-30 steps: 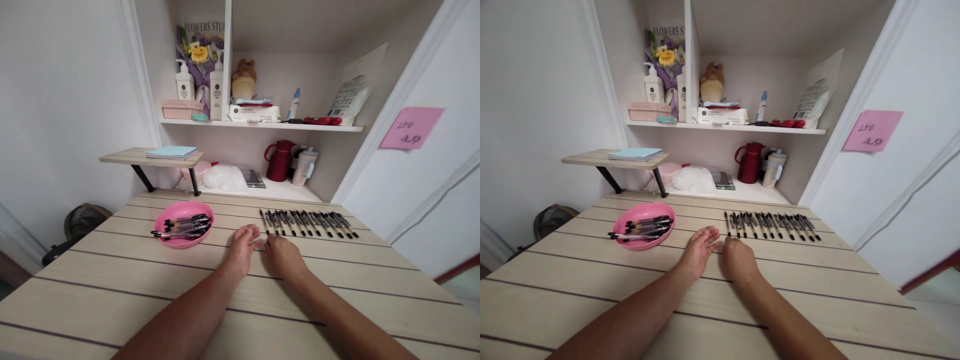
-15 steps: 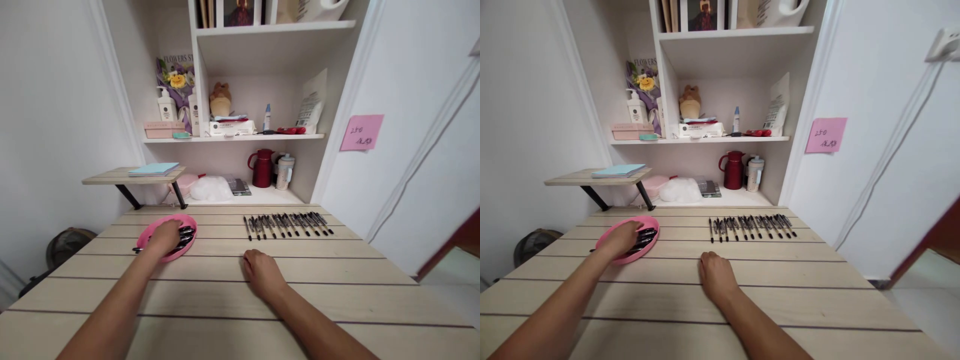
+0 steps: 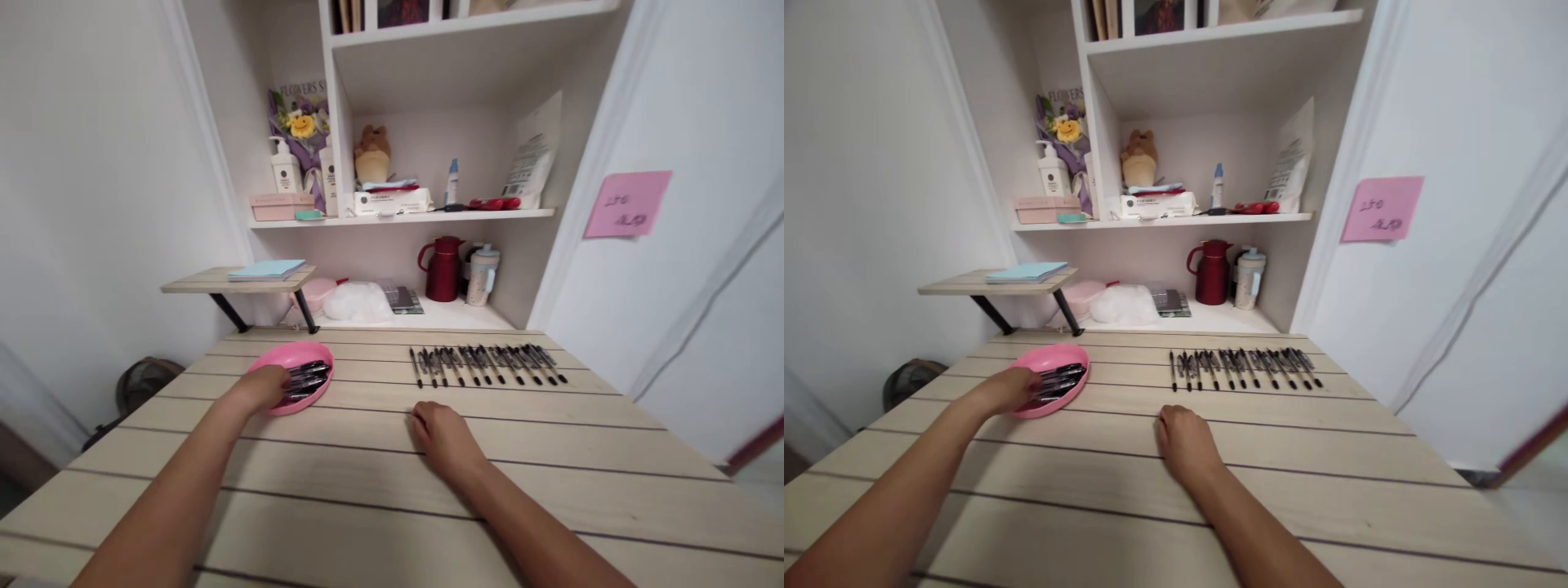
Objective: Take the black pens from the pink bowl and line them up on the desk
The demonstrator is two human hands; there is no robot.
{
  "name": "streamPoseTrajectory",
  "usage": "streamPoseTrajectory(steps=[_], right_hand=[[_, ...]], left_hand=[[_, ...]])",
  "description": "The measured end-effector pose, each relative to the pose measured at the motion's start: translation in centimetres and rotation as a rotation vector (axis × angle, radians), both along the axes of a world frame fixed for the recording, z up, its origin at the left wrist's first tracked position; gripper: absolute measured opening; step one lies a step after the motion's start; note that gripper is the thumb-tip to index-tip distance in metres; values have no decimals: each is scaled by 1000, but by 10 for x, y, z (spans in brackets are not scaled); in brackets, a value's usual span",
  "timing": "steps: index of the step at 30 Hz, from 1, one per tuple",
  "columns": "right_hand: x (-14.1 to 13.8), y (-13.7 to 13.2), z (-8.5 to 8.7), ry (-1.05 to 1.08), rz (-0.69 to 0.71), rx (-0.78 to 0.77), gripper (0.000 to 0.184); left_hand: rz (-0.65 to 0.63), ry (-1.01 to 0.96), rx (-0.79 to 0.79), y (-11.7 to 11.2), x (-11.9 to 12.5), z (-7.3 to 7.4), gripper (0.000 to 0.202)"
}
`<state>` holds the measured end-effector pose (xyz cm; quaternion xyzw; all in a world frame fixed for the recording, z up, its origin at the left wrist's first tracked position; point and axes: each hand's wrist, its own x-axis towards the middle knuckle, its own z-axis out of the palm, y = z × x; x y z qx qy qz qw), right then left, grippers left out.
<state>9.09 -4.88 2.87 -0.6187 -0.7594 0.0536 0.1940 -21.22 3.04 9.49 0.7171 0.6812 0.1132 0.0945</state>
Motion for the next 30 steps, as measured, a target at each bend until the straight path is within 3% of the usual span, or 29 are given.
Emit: streamPoseTrajectory(steps=[3,8,13,16,19,22,26,30], right_hand=[[2,1,-2,37,13,-8,28],[2,3,-5,87,29,-33,28],[3,4,-8,145,43,-49,30],[4,6,-11,270,78,-55,30],[2,7,-13,511,96,-61,30],[-2,7,-13,857,96,-113,34],[-3,9,-18,1157,14,-137,39],[-1,12,-24,1266,-118,-197,40]], left_hand=[[-52,146,-71,0,-3,3,2],[-75,231,-56,0,-6,7,9],[-79,198,24,1,-5,24,9],[-118,116,69,-8,13,27,7],[-215,-62,18,-25,53,12,12],[-321,-692,-317,-46,104,-20,12],[-266,-1015,-502,-67,161,-58,13],[-199,-1242,-567,-74,183,-74,12]])
